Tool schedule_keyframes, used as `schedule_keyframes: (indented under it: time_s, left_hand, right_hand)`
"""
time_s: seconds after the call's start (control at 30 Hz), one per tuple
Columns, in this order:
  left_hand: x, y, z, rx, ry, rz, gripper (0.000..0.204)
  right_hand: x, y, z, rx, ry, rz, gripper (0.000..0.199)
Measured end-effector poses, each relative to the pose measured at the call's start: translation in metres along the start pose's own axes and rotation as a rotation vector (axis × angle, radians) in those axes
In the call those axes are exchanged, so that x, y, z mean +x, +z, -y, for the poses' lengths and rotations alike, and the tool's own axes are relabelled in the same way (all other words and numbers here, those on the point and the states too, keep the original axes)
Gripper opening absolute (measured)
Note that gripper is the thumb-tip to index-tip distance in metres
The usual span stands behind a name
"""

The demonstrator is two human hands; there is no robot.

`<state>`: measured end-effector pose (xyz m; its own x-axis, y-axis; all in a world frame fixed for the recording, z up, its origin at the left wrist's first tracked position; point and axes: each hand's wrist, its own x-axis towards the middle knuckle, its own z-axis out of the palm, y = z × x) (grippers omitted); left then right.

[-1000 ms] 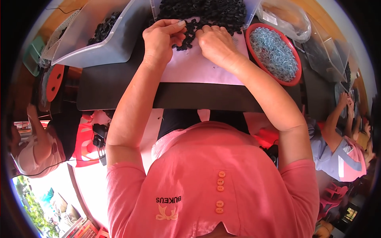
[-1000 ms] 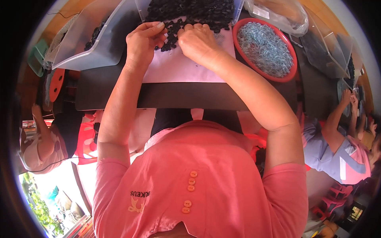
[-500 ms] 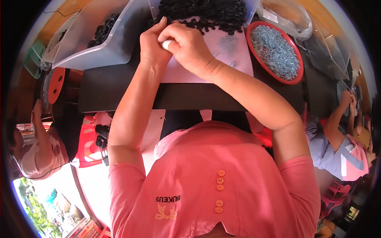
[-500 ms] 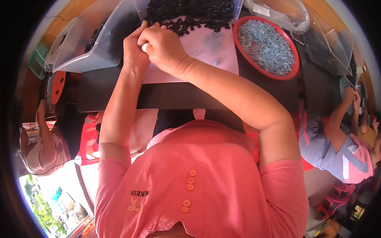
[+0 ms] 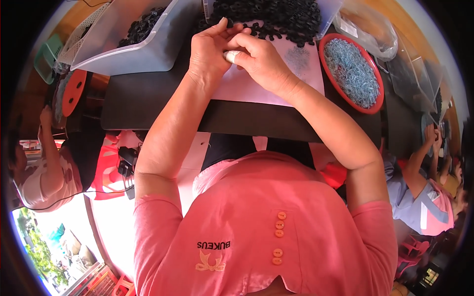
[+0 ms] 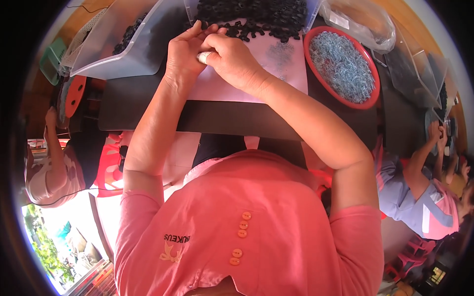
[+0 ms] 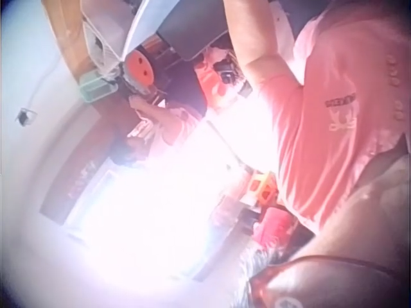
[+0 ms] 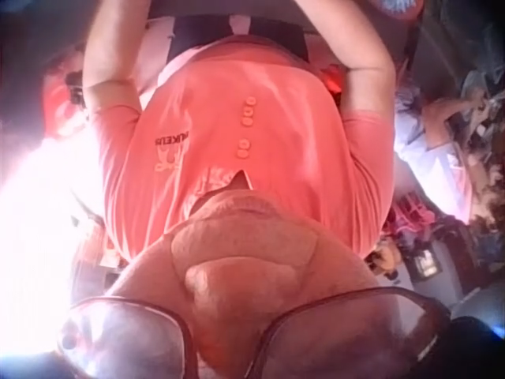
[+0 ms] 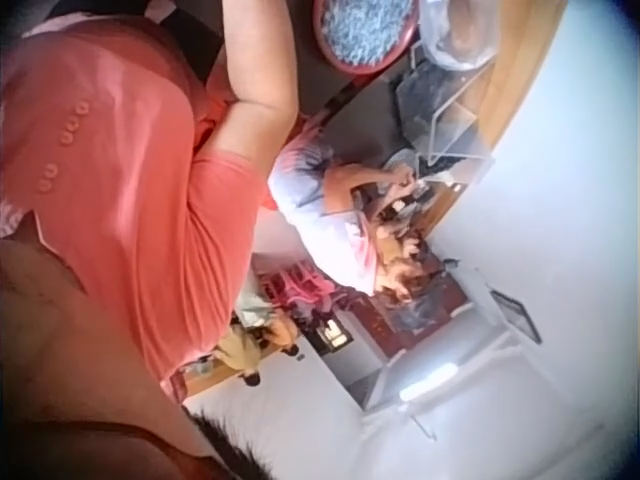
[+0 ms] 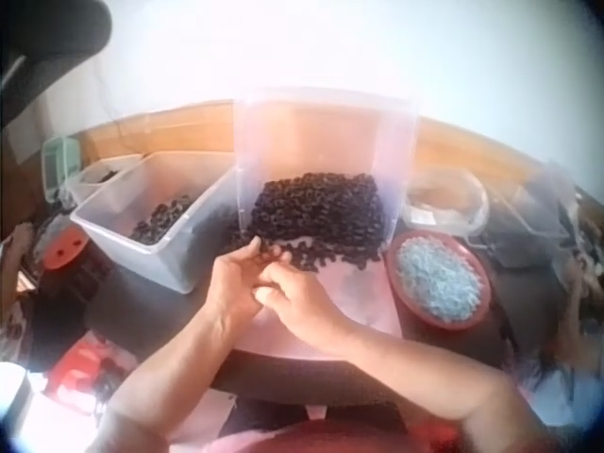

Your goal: Assembling small black plastic rings and white inserts manually at a workshop table.

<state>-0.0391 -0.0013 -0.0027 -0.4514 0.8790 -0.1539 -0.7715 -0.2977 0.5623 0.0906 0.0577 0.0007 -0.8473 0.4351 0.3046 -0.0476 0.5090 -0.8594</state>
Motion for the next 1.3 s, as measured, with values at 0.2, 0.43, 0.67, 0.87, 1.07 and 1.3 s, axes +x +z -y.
schedule_keyframes:
  time_s: [0.2, 0.43, 0.67, 0.87, 1.07, 1.3]
  left_hand:
    - [0.007, -0.005, 0.013, 0.06, -0.021, 0.018, 0.023]
    - [0.007, -0.002, 0.021, 0.219, 0.164, -0.013, 0.011]
    - [-0.011, 0.018, 0.022, 0.494, 0.155, 0.068, 0.014]
    - [-0.015, 0.023, 0.027, 0.664, 0.174, 0.102, 0.017]
    - [-0.019, 0.026, 0.028, 0.698, 0.193, 0.121, 0.015]
    - [-0.023, 0.029, 0.031, 0.725, 0.232, 0.107, 0.011]
  right_hand:
    - [-0.011, 0.01, -0.009, -0.406, -0.275, -0.223, 0.01]
    - [-0.007, -0.021, 0.002, -0.116, -0.368, -0.323, 0.009]
    - [-0.004, -0.075, 0.004, 0.127, 0.009, -0.257, 0.019]
    - [-0.004, -0.078, 0.001, 0.146, -0.009, -0.234, 0.014]
    - [-0.009, -0.077, 0.012, 0.234, 0.038, -0.183, 0.013]
    - [-0.008, -0.065, 0.005, 0.179, 0.009, -0.236, 0.012]
